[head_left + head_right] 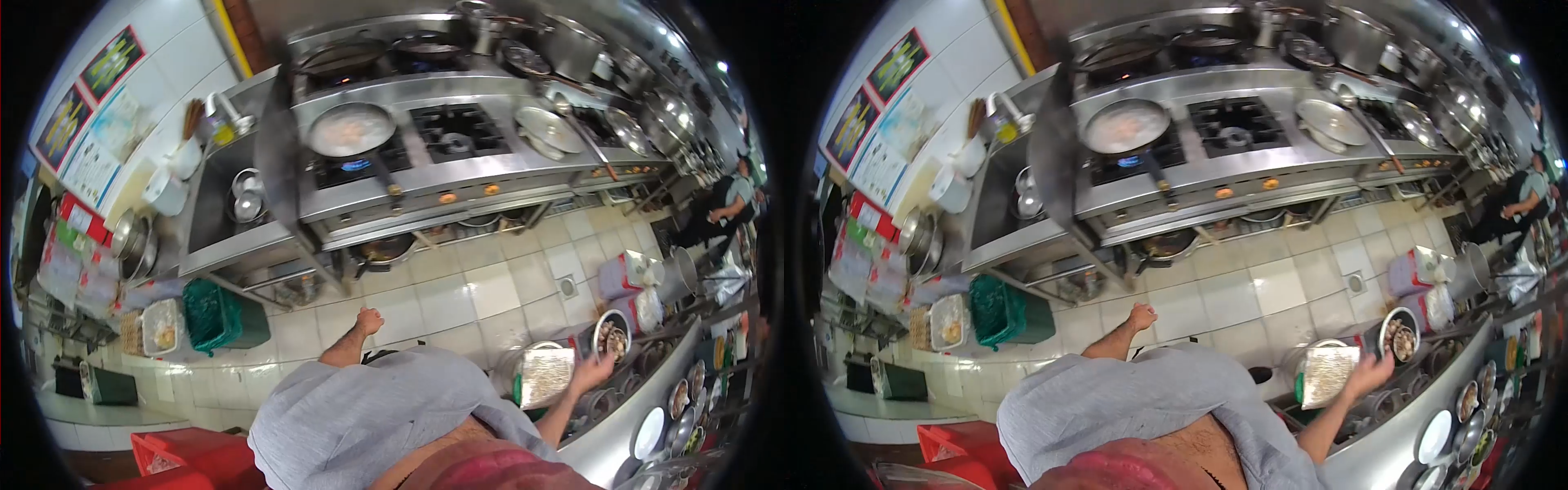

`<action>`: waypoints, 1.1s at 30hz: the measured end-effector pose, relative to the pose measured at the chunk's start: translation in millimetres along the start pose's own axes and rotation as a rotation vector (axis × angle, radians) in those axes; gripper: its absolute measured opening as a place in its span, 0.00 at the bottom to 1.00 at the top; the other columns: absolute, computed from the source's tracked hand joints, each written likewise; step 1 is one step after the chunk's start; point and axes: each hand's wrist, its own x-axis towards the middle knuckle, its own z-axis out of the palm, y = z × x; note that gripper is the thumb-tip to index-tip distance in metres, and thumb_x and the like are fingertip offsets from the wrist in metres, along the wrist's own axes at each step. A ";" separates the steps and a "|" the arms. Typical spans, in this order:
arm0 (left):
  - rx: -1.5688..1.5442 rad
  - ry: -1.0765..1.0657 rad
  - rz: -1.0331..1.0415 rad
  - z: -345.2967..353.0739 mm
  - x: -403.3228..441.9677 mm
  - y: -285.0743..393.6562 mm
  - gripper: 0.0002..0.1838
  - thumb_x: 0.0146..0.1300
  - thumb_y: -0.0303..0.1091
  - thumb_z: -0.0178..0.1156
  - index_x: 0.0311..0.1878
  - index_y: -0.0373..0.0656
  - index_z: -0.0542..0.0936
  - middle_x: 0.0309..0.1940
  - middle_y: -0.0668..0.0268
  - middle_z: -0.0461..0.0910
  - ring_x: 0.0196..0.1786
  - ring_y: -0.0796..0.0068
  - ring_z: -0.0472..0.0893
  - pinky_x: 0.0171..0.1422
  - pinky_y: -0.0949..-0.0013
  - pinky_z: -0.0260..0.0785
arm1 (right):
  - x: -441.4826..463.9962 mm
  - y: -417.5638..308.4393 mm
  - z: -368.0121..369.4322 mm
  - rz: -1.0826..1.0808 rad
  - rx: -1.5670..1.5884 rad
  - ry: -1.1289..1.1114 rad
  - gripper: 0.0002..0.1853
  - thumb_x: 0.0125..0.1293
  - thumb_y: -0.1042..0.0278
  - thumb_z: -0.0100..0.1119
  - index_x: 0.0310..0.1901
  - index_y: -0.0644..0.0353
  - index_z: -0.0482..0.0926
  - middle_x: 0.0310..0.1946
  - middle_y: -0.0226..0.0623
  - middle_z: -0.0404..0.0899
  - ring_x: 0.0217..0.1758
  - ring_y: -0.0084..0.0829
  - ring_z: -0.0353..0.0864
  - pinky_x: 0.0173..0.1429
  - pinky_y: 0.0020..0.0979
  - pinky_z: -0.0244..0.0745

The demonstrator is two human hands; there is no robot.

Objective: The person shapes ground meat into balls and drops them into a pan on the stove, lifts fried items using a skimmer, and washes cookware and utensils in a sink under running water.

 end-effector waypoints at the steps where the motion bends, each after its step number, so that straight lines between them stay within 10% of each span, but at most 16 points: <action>1: -0.013 0.020 0.003 -8.5 -8.1 -29.9 0.15 0.47 0.43 0.56 0.38 0.49 0.79 0.40 0.59 0.77 0.53 0.57 0.68 0.55 0.59 0.65 | -22.2 -6.8 55.1 -0.136 0.020 -0.031 0.20 0.55 0.77 0.53 0.51 0.70 0.69 0.49 0.51 0.70 0.55 0.44 0.67 0.62 0.36 0.57; 10: -0.470 0.517 -0.371 -52.8 -132.3 -266.6 0.15 0.48 0.44 0.58 0.30 0.41 0.80 0.30 0.60 0.81 0.37 0.61 0.79 0.50 0.61 0.68 | -213.1 -281.0 259.0 -0.273 0.453 -1.331 0.20 0.56 0.72 0.58 0.51 0.64 0.71 0.39 0.44 0.77 0.42 0.32 0.75 0.47 0.31 0.70; 17: -0.837 0.629 -0.627 -39.4 -200.7 -274.1 0.13 0.47 0.38 0.61 0.31 0.39 0.80 0.31 0.55 0.81 0.38 0.60 0.80 0.45 0.63 0.72 | -277.2 -238.2 330.0 -0.064 -0.118 -1.815 0.16 0.59 0.63 0.52 0.49 0.56 0.72 0.28 0.31 0.76 0.21 0.24 0.72 0.19 0.27 0.66; 20: -0.819 0.658 -0.629 -32.3 -206.0 -281.5 0.16 0.47 0.41 0.61 0.35 0.39 0.80 0.34 0.51 0.80 0.41 0.59 0.80 0.49 0.64 0.71 | -282.6 -178.6 377.1 0.004 -0.046 -2.129 0.10 0.54 0.62 0.58 0.36 0.55 0.73 0.26 0.31 0.74 0.24 0.30 0.75 0.23 0.37 0.67; 24: -0.828 0.612 -0.880 -32.9 -219.8 -316.9 0.17 0.49 0.45 0.57 0.33 0.40 0.81 0.38 0.53 0.79 0.46 0.56 0.77 0.51 0.61 0.69 | -298.9 -242.6 397.6 -0.134 -0.334 -2.094 0.13 0.54 0.64 0.57 0.40 0.57 0.73 0.25 0.33 0.74 0.24 0.28 0.75 0.23 0.34 0.68; 29: 0.013 0.355 -0.687 -29.8 -222.5 -386.6 0.15 0.55 0.40 0.47 0.29 0.43 0.81 0.34 0.59 0.81 0.40 0.60 0.79 0.38 0.56 0.71 | -346.4 -364.6 438.4 -0.286 -0.150 -1.919 0.16 0.54 0.66 0.57 0.45 0.61 0.74 0.24 0.35 0.76 0.24 0.27 0.75 0.23 0.29 0.69; 33: -0.686 0.790 -0.985 -83.1 -212.7 -384.4 0.18 0.49 0.44 0.56 0.36 0.39 0.81 0.33 0.53 0.80 0.40 0.57 0.79 0.42 0.59 0.72 | -395.0 -445.2 471.1 -0.302 0.117 -1.918 0.12 0.55 0.64 0.52 0.40 0.57 0.76 0.25 0.29 0.74 0.22 0.20 0.75 0.18 0.24 0.64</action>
